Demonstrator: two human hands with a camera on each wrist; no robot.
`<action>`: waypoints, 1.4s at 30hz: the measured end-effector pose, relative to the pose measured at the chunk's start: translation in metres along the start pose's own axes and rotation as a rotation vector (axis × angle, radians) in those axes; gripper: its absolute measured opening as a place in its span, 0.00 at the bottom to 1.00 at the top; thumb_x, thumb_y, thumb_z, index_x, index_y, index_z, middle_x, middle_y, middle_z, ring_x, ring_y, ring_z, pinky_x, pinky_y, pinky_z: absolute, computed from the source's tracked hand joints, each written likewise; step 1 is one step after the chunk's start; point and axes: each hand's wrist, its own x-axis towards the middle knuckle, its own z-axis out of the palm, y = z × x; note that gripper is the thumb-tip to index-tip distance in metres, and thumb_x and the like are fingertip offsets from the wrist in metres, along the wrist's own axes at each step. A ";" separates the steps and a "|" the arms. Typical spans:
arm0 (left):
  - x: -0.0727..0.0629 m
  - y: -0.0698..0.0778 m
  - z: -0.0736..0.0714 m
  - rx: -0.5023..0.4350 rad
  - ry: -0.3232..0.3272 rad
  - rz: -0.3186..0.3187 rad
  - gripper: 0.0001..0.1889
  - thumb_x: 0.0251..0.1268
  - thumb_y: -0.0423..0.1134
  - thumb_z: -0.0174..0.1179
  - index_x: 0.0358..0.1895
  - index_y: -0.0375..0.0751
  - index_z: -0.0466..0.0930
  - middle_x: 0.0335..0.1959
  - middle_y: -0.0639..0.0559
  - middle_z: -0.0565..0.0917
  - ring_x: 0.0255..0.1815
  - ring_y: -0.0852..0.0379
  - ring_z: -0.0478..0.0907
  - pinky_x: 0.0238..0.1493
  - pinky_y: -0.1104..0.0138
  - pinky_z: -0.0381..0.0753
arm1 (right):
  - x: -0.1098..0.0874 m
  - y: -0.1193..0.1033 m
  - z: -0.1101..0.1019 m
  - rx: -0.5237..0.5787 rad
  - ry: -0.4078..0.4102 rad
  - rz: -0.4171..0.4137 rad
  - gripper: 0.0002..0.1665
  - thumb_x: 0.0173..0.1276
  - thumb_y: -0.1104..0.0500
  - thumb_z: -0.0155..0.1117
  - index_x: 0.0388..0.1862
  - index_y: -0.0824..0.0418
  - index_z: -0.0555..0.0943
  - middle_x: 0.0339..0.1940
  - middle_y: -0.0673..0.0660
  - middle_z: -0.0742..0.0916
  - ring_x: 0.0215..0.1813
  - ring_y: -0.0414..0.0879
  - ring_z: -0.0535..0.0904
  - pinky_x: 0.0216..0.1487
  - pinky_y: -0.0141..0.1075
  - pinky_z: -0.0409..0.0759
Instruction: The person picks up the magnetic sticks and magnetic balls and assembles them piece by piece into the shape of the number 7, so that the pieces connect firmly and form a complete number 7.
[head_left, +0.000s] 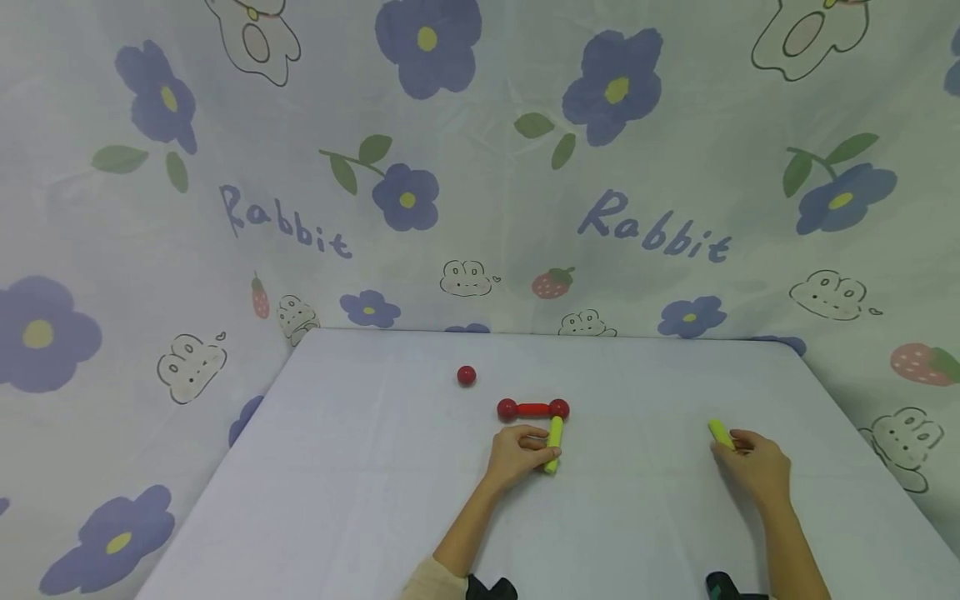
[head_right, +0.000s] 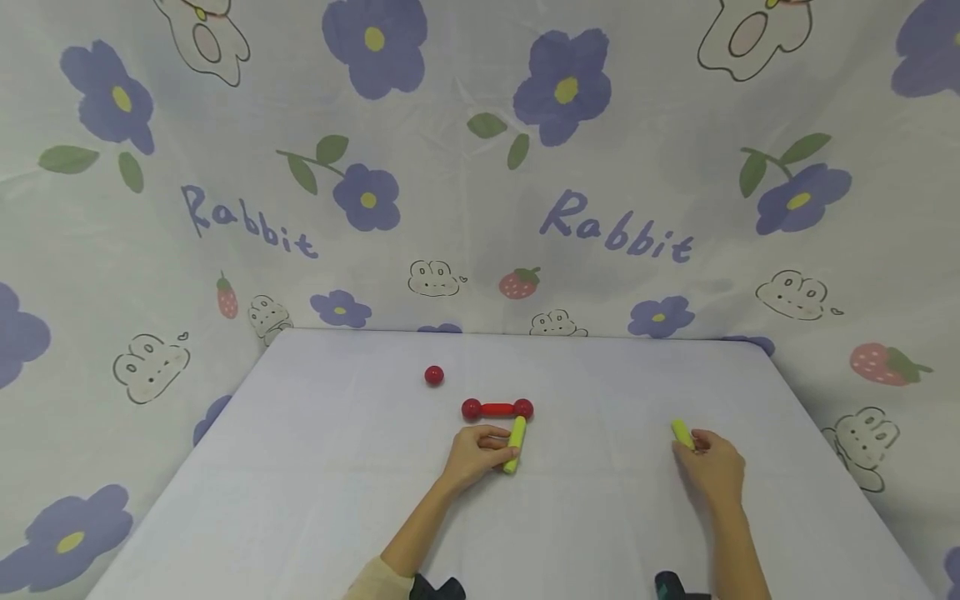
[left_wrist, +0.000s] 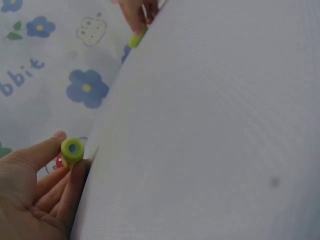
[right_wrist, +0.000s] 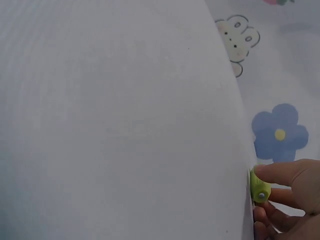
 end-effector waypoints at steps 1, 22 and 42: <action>0.001 0.000 0.000 -0.003 -0.002 0.001 0.16 0.52 0.37 0.69 0.42 0.31 0.82 0.33 0.41 0.86 0.33 0.52 0.85 0.33 0.69 0.83 | 0.001 -0.001 0.000 -0.007 -0.016 0.005 0.29 0.62 0.59 0.61 0.53 0.81 0.71 0.47 0.78 0.78 0.48 0.70 0.75 0.44 0.54 0.76; 0.001 -0.003 0.000 -0.003 -0.001 0.005 0.16 0.52 0.37 0.70 0.41 0.30 0.82 0.32 0.41 0.86 0.33 0.53 0.85 0.32 0.70 0.82 | 0.009 -0.002 -0.005 0.131 -0.145 0.124 0.34 0.69 0.52 0.55 0.61 0.79 0.67 0.51 0.76 0.75 0.42 0.55 0.77 0.33 0.32 0.76; 0.000 -0.001 0.000 -0.002 -0.002 -0.002 0.15 0.53 0.38 0.69 0.42 0.32 0.83 0.33 0.42 0.86 0.34 0.53 0.85 0.35 0.68 0.83 | -0.024 -0.026 0.009 0.767 -0.602 0.174 0.43 0.69 0.58 0.57 0.68 0.82 0.47 0.52 0.56 0.77 0.48 0.38 0.80 0.54 0.33 0.77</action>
